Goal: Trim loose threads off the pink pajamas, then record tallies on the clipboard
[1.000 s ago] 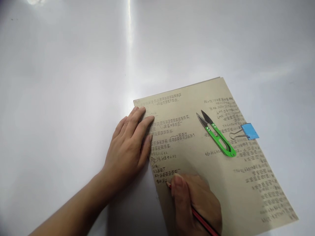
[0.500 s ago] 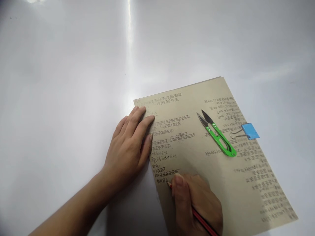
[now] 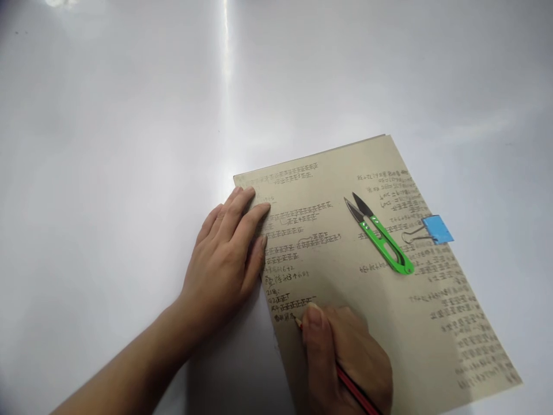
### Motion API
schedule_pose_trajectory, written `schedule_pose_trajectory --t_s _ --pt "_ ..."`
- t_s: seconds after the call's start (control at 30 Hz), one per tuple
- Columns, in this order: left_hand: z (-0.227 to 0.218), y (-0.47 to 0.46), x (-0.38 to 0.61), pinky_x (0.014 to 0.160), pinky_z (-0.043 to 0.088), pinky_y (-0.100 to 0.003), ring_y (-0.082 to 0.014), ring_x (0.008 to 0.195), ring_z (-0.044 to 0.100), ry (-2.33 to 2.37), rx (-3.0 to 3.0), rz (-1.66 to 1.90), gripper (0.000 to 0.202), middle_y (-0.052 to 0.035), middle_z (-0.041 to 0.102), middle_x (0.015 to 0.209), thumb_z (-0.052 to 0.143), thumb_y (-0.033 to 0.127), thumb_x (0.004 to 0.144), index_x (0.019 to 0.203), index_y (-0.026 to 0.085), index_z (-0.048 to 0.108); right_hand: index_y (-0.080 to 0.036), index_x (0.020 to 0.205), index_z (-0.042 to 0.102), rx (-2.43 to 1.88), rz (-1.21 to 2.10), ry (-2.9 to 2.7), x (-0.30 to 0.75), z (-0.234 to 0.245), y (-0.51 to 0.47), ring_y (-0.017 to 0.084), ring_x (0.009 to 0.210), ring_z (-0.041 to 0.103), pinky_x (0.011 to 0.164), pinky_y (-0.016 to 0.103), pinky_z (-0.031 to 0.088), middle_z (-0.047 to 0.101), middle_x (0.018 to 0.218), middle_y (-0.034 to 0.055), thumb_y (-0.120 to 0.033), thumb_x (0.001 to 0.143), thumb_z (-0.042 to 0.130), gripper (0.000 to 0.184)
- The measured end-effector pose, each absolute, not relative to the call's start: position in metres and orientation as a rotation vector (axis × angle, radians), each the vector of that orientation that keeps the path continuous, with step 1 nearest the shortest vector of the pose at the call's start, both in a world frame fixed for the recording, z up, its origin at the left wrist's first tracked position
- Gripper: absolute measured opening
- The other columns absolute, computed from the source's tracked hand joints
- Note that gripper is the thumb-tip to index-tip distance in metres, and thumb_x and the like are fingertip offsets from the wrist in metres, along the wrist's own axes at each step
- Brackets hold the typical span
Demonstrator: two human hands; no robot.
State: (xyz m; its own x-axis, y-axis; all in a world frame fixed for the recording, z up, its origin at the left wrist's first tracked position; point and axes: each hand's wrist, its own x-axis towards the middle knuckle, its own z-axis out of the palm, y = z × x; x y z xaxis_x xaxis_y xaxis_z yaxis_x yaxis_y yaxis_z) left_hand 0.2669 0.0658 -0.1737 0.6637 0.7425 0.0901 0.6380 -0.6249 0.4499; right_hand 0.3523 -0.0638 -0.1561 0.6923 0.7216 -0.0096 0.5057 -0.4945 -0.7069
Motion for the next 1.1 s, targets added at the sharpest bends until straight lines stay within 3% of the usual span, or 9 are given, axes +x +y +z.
schedule_pose_trajectory --t_s 0.2,0.8,0.97,1.1 --pt "-0.173 0.066 0.267 0.108 0.024 -0.038 -0.0207 0.133 0.026 1.089 2.509 0.375 0.037 -0.0111 0.036 0.141 0.038 0.018 0.09 0.127 0.013 0.043 -0.023 0.053 0.046 -2.18 0.341 -0.906 0.3523 -0.1549 -0.0613 0.012 0.042 0.038 0.048 0.029 0.032 0.043 0.045 -0.0017 -0.031 0.086 0.045 0.034" --pt "-0.1743 0.0662 0.267 0.109 0.023 -0.038 -0.0209 0.134 0.025 1.087 2.514 0.363 0.039 -0.0113 0.035 0.142 0.039 0.017 0.089 0.127 0.013 0.042 -0.022 0.052 0.044 -2.215 0.38 -0.936 0.352 -0.155 -0.0601 0.013 0.046 0.045 0.052 0.028 0.037 0.047 0.048 -0.0014 -0.033 0.088 0.042 0.038" --pt "-0.175 0.0665 0.2669 0.109 0.023 -0.037 -0.0202 0.134 0.025 1.082 2.522 0.372 0.039 -0.0104 0.036 0.141 0.039 0.018 0.089 0.127 0.013 0.042 -0.022 0.049 0.043 -2.242 0.338 -0.786 0.3497 -0.1545 -0.0617 0.011 0.041 0.034 0.046 0.025 0.031 0.038 0.043 -0.0042 -0.032 0.087 0.042 0.039" --pt "-0.1742 0.0669 0.2665 0.108 0.026 -0.039 -0.0215 0.133 0.027 1.069 2.536 0.371 0.039 -0.0107 0.036 0.141 0.039 0.025 0.09 0.127 0.014 0.042 -0.021 0.05 0.042 -2.16 0.344 -0.704 0.3492 -0.1546 -0.0612 0.011 0.044 0.036 0.048 0.024 0.033 0.039 0.046 -0.004 -0.033 0.087 0.041 0.039"
